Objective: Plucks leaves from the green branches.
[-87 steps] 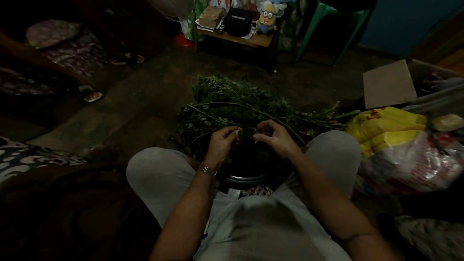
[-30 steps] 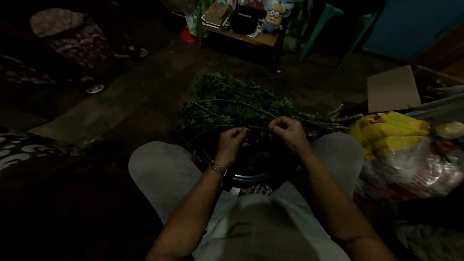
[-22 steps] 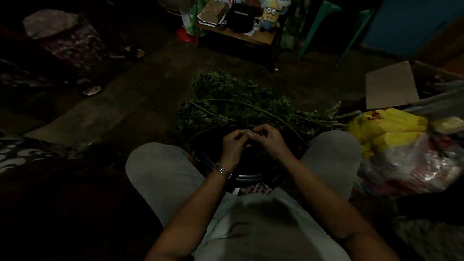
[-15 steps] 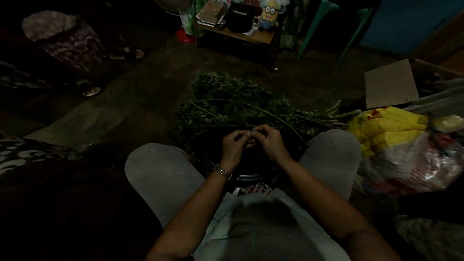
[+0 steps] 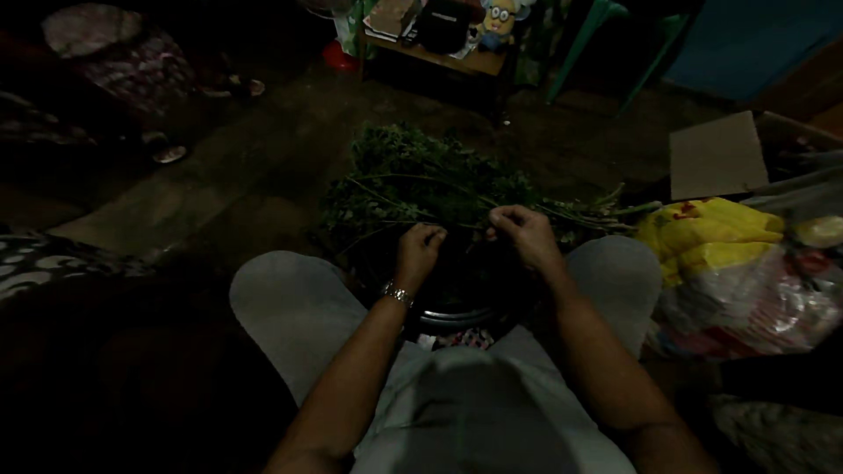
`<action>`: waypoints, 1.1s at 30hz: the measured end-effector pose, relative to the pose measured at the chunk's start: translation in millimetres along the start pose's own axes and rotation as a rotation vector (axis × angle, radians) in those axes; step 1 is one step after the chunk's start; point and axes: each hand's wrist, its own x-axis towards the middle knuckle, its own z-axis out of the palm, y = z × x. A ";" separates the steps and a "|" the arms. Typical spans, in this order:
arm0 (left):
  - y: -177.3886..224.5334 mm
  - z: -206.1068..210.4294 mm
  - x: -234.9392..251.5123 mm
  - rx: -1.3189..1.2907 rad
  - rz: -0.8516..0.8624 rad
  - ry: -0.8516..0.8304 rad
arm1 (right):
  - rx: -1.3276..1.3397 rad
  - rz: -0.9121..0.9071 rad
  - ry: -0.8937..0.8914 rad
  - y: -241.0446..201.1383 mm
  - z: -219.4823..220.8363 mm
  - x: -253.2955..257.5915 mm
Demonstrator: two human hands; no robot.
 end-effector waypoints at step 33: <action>23.3 1.2 -10.4 -0.565 -0.135 -0.155 | -0.234 -0.050 -0.204 -1.0 20.0 -9.4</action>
